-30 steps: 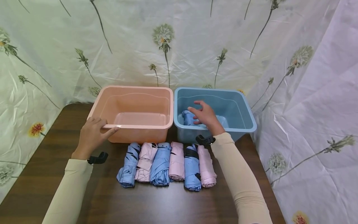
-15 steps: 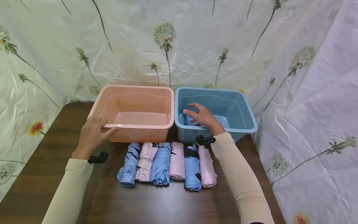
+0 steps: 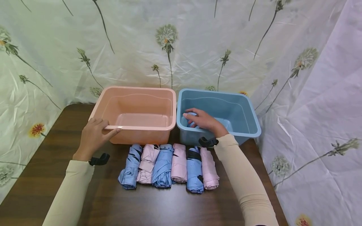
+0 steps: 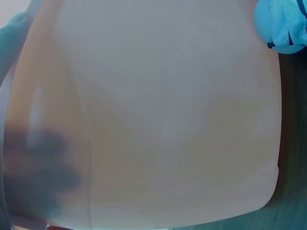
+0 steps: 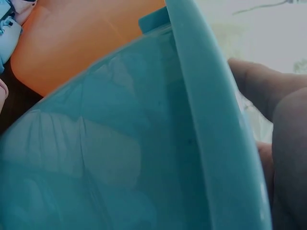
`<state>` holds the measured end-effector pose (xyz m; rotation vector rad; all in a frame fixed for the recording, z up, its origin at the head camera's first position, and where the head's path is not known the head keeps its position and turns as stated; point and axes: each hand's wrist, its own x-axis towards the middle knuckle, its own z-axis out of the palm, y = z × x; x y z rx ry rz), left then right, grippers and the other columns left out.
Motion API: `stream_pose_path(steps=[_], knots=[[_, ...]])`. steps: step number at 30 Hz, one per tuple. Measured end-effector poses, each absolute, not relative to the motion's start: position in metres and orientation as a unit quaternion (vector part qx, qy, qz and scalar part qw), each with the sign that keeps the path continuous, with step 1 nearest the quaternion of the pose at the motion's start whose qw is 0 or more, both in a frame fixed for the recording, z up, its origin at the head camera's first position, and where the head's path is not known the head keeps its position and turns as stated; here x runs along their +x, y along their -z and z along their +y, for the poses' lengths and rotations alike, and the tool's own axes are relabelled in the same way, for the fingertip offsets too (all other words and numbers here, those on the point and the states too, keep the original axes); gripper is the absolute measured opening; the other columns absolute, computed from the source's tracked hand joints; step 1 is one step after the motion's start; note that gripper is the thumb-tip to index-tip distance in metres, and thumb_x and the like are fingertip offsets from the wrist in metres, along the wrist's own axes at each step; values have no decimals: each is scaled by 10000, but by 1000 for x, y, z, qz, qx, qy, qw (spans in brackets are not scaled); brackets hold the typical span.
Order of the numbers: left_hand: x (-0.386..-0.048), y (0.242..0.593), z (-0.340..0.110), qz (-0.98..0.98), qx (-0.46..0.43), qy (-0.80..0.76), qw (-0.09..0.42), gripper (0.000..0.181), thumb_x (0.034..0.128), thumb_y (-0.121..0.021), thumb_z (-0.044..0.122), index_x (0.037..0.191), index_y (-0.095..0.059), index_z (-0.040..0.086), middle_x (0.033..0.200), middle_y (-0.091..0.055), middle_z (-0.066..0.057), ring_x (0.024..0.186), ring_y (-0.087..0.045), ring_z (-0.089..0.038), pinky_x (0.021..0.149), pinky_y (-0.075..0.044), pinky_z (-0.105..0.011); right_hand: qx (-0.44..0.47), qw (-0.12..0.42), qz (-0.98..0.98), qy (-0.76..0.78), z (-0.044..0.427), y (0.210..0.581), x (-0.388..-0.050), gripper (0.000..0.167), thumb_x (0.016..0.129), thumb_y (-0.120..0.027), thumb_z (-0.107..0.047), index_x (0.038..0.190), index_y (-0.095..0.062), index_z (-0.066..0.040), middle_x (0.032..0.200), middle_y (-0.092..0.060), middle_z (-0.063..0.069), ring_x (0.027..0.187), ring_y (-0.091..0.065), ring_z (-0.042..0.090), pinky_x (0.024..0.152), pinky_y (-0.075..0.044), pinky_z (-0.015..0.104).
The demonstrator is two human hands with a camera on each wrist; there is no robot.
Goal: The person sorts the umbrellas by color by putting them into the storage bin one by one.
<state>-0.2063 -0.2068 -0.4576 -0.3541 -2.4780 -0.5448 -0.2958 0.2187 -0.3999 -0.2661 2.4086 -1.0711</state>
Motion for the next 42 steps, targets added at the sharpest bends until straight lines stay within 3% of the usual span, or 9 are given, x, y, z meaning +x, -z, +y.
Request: stream_pose_path(steps=[7,14,30,42], knots=[[-206,459,-207,-924,-137,202,295,490,711,-781,496,703,-532,74,671,-482,-58,702,-432,-261,618,-363,-413,-110,249,864,424,205,398,-299,721,936,-484,-590,1526,-243,-253,1430,-439,181,1182,-558,359,912,-465,526],[-206,458,-206,-927,-135,204,285,494,713,-787,486,693,-530,64,670,-487,-63,710,-437,-263,619,-354,-405,-100,265,844,455,195,400,-302,736,961,-445,-569,1551,-121,-272,1563,-234,119,1321,-409,401,990,-384,565],[-206,458,-207,-927,-138,202,284,497,727,-767,510,683,-504,90,664,-485,-57,701,-433,-256,613,-343,-390,-117,273,840,455,200,405,-298,735,907,-464,-652,1524,-169,-383,1537,-310,87,1261,-493,357,945,-437,540],[-206,458,-206,-932,-130,201,271,494,732,-773,502,686,-498,94,673,-490,-56,716,-432,-249,624,-340,-390,-136,243,852,444,203,402,-295,700,943,-429,-616,1534,-207,-314,1562,-249,82,1295,-441,405,941,-434,552]])
